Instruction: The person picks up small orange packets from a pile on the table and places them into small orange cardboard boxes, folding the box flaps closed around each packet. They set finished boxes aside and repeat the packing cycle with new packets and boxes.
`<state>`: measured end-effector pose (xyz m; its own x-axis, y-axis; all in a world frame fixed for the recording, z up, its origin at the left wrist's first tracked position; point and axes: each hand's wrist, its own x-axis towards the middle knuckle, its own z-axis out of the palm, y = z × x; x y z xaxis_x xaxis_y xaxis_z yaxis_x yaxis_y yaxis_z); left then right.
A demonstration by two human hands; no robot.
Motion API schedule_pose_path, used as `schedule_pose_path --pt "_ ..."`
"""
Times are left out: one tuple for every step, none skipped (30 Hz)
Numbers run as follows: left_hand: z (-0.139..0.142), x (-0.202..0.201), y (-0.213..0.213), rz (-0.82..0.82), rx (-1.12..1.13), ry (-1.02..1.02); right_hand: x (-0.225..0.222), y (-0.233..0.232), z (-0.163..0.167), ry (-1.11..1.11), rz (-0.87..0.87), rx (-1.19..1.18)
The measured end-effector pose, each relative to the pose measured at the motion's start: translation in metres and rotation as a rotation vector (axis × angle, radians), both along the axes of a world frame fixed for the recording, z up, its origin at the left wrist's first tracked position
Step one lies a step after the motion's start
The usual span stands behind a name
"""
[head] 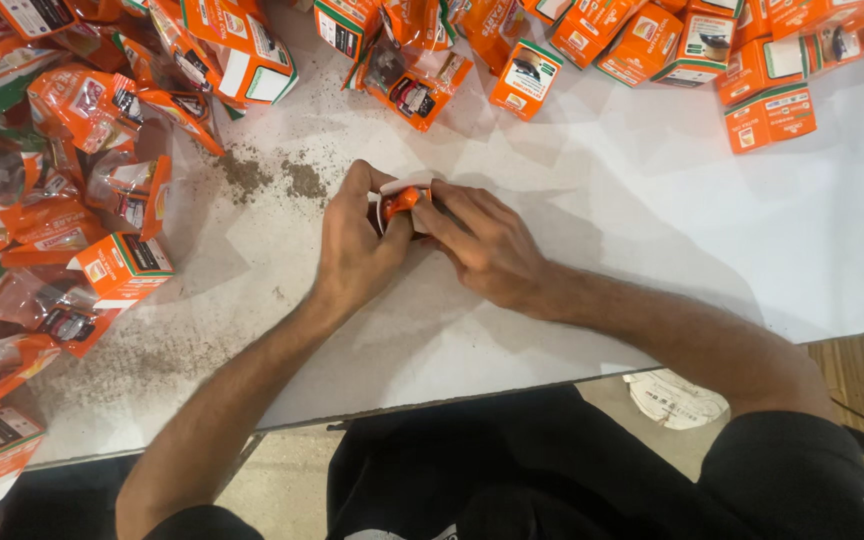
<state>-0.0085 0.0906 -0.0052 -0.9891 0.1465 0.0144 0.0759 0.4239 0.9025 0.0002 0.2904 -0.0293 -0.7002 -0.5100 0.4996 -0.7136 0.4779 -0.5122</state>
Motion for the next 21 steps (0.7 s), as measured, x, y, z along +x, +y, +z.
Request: schedule_pose_path --pt "0.006 0.0 -0.004 -0.036 -0.047 -0.006 0.001 0.0 0.002 0.04 0.004 0.05" --pt "0.011 0.0 -0.008 -0.082 0.149 -0.153 0.002 0.0 0.003 0.042 0.002 0.068" --pt "0.015 -0.001 -0.013 -0.126 0.345 -0.303 0.003 0.0 0.004 0.041 0.0 0.086" --pt "0.018 -0.003 -0.019 -0.172 0.543 -0.448 0.003 0.0 0.005 0.046 -0.005 0.105" --pt "0.018 -0.004 -0.022 -0.152 0.64 -0.487 0.003 0.0 0.005 0.05 -0.005 0.105" --pt "0.016 -0.006 -0.025 -0.129 0.737 -0.534 0.003 0.0 0.005 0.045 -0.005 0.103" --pt "0.012 -0.007 -0.027 -0.097 0.838 -0.578 0.004 -0.001 0.004 0.041 0.003 0.102" --pt "0.008 -0.009 -0.027 -0.083 0.773 -0.531 0.005 -0.001 0.003 0.045 0.001 0.092" --pt "0.003 -0.012 -0.026 -0.075 0.706 -0.483 0.005 -0.001 0.002 0.054 -0.007 0.082" --pt "-0.002 -0.013 -0.023 -0.067 0.641 -0.439 0.005 -0.001 0.001 0.058 -0.017 0.074" --pt "-0.005 -0.015 -0.022 -0.063 0.551 -0.462 0.006 0.0 0.0 0.012 -0.009 0.029" --pt "-0.007 -0.017 -0.02 -0.064 0.459 -0.484 0.005 0.0 -0.001 -0.032 -0.005 -0.016" --pt "-0.008 -0.017 -0.016 -0.067 0.367 -0.506 0.005 0.0 -0.002 -0.075 -0.003 -0.061" --pt "-0.008 -0.017 -0.014 -0.074 0.258 -0.379 0.006 0.0 -0.003 -0.067 -0.006 -0.048" --pt "-0.007 -0.014 -0.01 -0.079 0.149 -0.25 0.005 0.001 -0.004 -0.055 -0.006 -0.034" --pt "-0.005 -0.011 -0.008 -0.085 0.038 -0.12 0.005 0.001 -0.005 -0.044 -0.008 -0.024" --pt "-0.002 -0.006 -0.007 -0.146 0.005 0.098 0.006 0.002 -0.006 -0.115 -0.017 -0.078" --pt "0.001 0.0 -0.006 -0.208 -0.028 0.316 0.007 0.002 -0.007 -0.183 -0.023 -0.129" --pt "0.003 0.005 -0.008 -0.275 -0.06 0.54 0.006 0.004 -0.007 -0.246 -0.032 -0.179" --pt "0.005 0.009 -0.009 -0.312 -0.059 0.562 0.007 0.006 -0.008 -0.213 -0.025 -0.155" --pt "0.007 0.012 -0.013 -0.352 -0.06 0.581 0.007 0.006 -0.009 -0.183 -0.019 -0.134"
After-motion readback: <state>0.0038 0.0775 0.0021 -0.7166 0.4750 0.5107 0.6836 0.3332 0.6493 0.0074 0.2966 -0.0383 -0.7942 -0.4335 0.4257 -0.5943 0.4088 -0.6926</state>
